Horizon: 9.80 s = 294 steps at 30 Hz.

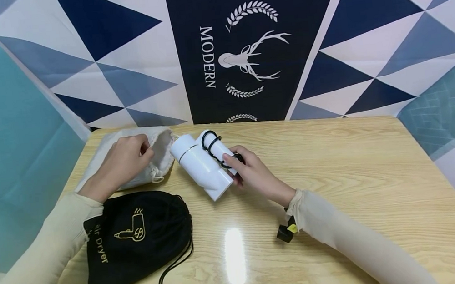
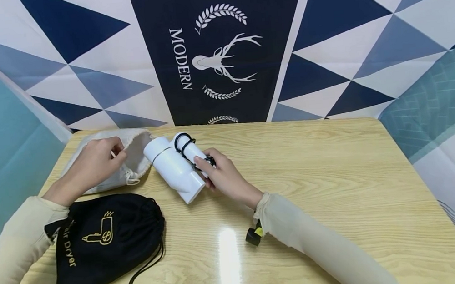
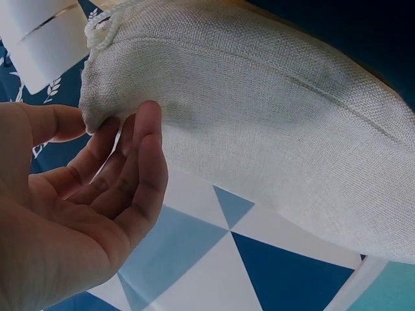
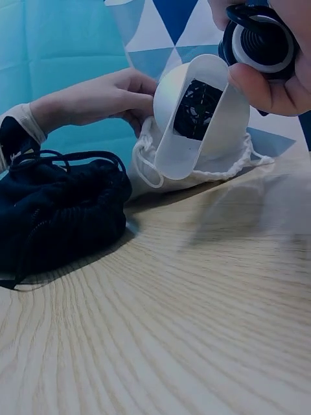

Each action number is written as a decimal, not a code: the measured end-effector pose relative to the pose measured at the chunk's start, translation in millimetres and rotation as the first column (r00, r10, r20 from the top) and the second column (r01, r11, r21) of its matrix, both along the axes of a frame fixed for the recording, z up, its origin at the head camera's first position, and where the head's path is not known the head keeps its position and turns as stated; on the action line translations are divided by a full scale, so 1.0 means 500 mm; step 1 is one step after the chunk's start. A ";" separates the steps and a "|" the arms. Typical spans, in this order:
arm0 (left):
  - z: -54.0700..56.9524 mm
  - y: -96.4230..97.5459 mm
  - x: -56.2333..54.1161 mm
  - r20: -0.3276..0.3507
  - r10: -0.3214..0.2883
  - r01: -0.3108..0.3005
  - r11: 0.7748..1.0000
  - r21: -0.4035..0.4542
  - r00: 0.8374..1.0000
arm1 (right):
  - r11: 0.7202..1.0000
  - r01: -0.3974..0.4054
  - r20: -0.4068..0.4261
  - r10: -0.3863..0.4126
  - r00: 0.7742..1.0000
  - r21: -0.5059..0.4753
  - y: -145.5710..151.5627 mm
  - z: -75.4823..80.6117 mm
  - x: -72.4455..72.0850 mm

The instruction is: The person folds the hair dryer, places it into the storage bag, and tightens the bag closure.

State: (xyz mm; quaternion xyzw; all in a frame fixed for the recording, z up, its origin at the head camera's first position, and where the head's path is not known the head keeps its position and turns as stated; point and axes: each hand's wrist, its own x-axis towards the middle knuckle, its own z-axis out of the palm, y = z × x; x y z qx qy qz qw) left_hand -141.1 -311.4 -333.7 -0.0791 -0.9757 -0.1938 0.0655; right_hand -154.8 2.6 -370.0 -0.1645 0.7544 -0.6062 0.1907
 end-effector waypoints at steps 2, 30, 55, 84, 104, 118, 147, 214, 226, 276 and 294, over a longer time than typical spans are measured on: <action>0.000 -0.001 0.000 0.000 0.004 -0.004 1.000 0.002 1.000 | 1.000 -0.005 0.010 0.005 1.000 0.003 -0.006 -0.003 -0.003; 0.000 -0.013 0.016 -0.065 -0.018 0.019 1.000 0.014 0.998 | 0.997 -0.078 0.082 0.079 0.993 -0.013 -0.088 -0.026 -0.026; 0.002 -0.008 0.016 -0.078 -0.003 0.004 1.000 0.013 0.997 | 0.989 -0.137 0.123 0.143 0.982 -0.057 -0.155 -0.030 -0.046; 0.004 0.003 0.029 -0.108 -0.058 0.063 0.997 0.044 0.993 | 0.981 -0.188 0.100 0.184 0.978 0.036 -0.215 -0.042 -0.057; 0.012 0.012 0.026 -0.117 -0.087 0.092 0.995 0.040 0.989 | 0.982 -0.188 0.123 0.189 0.974 -0.016 -0.253 -0.030 -0.076; 0.012 0.025 0.030 -0.128 -0.122 0.130 0.990 0.049 0.984 | 0.969 -0.229 0.152 0.241 0.959 -0.093 -0.274 -0.023 -0.099; -0.006 0.009 0.032 -0.095 -0.215 0.223 0.971 0.081 0.972 | 0.962 -0.149 0.307 0.216 0.927 -0.228 -0.346 -0.058 -0.128; -0.013 0.044 0.062 0.357 0.007 0.104 0.951 -0.291 0.934 | 0.847 -0.290 -0.151 0.390 0.908 0.446 -0.170 -0.049 -0.212; -0.029 0.063 0.043 0.548 0.034 0.176 0.929 -0.326 0.836 | 0.774 -0.402 -0.046 0.483 0.874 0.489 -0.198 -0.078 -0.250; -0.011 -0.034 0.151 0.076 -0.209 0.212 0.977 -0.032 0.975 | 0.995 -0.092 -0.182 0.099 0.978 0.044 -0.219 -0.080 -0.282; 0.003 -0.025 0.195 0.109 -0.236 0.248 0.963 -0.106 0.966 | 0.847 0.100 0.198 0.007 0.980 -0.522 -0.272 -0.001 -0.298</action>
